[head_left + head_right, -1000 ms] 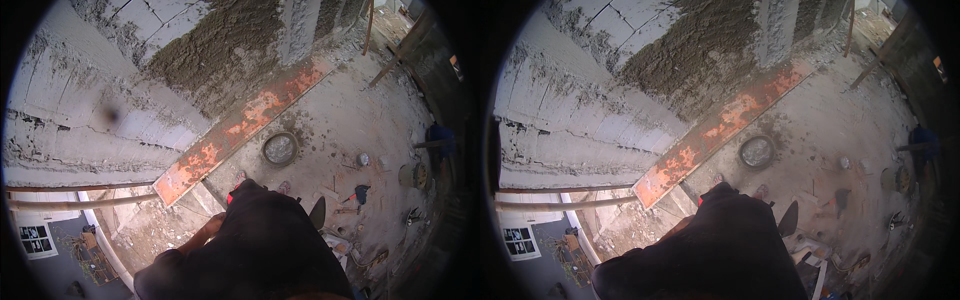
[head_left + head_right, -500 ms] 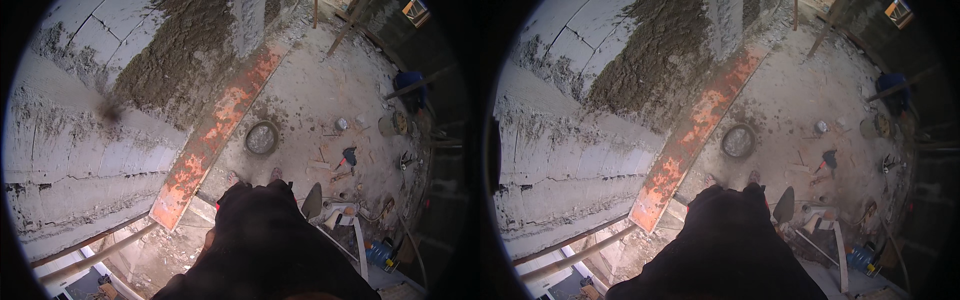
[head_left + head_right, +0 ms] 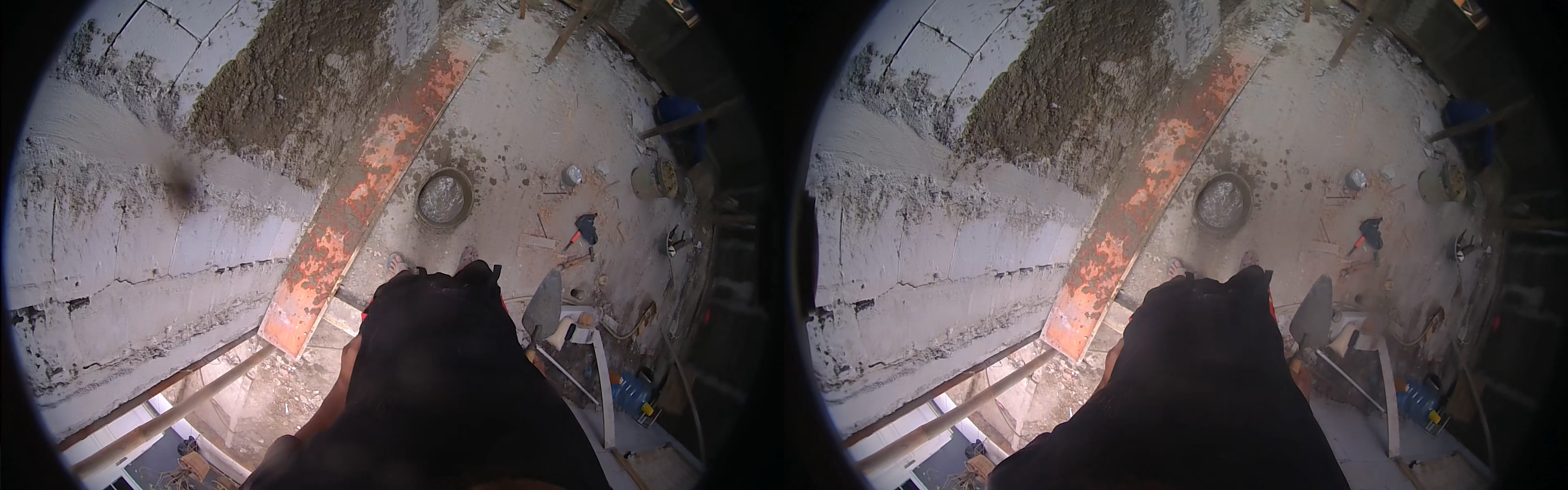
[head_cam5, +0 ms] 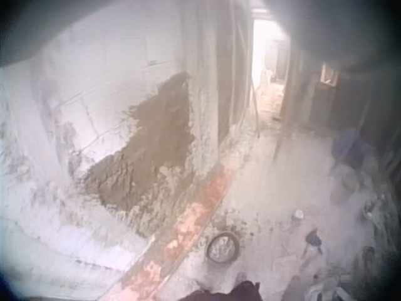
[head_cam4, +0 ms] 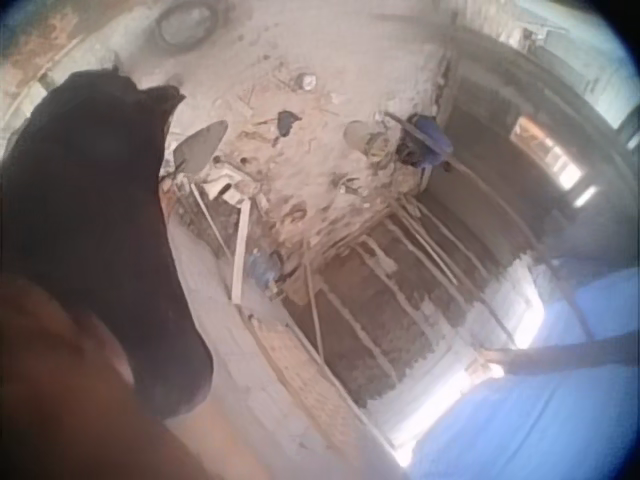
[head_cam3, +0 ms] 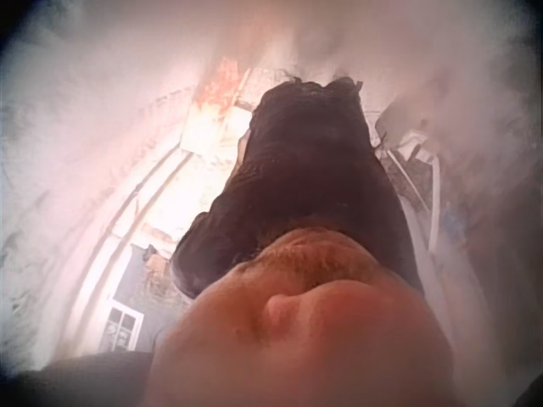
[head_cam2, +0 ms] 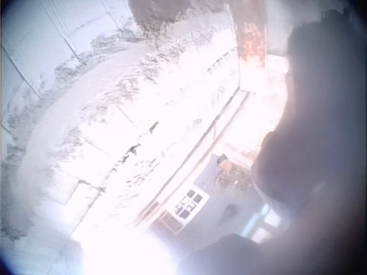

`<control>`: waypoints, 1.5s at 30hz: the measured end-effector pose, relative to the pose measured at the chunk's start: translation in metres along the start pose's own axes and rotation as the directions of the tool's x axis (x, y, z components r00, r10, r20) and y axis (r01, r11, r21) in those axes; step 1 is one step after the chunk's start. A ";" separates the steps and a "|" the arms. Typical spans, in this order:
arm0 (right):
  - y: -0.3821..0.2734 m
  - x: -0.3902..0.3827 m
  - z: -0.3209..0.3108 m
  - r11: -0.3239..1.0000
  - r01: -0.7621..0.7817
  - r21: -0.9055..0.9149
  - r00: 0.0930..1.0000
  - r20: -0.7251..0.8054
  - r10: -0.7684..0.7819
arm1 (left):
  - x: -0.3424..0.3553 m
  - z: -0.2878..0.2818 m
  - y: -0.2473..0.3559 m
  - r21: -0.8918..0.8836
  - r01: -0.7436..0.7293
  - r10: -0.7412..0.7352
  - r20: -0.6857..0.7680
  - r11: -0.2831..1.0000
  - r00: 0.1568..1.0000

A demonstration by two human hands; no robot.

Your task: The person applies wet plaster to a white brick wall using a trowel, taking plaster from a bucket and spreading it over the surface of the wall.

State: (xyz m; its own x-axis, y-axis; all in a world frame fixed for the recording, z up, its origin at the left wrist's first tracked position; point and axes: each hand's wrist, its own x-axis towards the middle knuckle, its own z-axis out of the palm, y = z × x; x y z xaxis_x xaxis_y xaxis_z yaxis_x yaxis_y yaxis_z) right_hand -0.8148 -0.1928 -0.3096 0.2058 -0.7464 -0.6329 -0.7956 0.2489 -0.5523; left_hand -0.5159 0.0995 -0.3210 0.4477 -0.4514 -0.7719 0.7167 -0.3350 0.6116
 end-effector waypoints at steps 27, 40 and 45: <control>-0.172 0.383 0.003 0.771 0.500 -0.393 0.814 0.516 -0.265 | 0.227 0.195 -0.006 0.541 0.044 0.203 -0.388 0.840 0.899; -0.115 0.687 0.331 0.006 0.691 -0.723 0.701 0.669 -0.247 | 0.342 0.100 -0.101 0.878 0.287 0.159 -0.369 0.383 0.916; -0.045 0.692 0.384 0.238 0.779 -0.580 0.625 0.745 -0.231 | 0.349 0.094 -0.093 0.911 0.275 0.168 -0.337 0.308 0.926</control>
State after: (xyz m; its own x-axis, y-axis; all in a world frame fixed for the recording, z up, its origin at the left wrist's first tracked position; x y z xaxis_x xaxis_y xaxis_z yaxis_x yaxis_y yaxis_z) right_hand -0.4181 -0.4839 -0.9311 0.7371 -0.0642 -0.6727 -0.3595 -0.8802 -0.3100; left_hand -0.4765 -0.1052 -0.6308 0.7154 -0.1960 -0.6707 -0.1433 -0.9806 0.1337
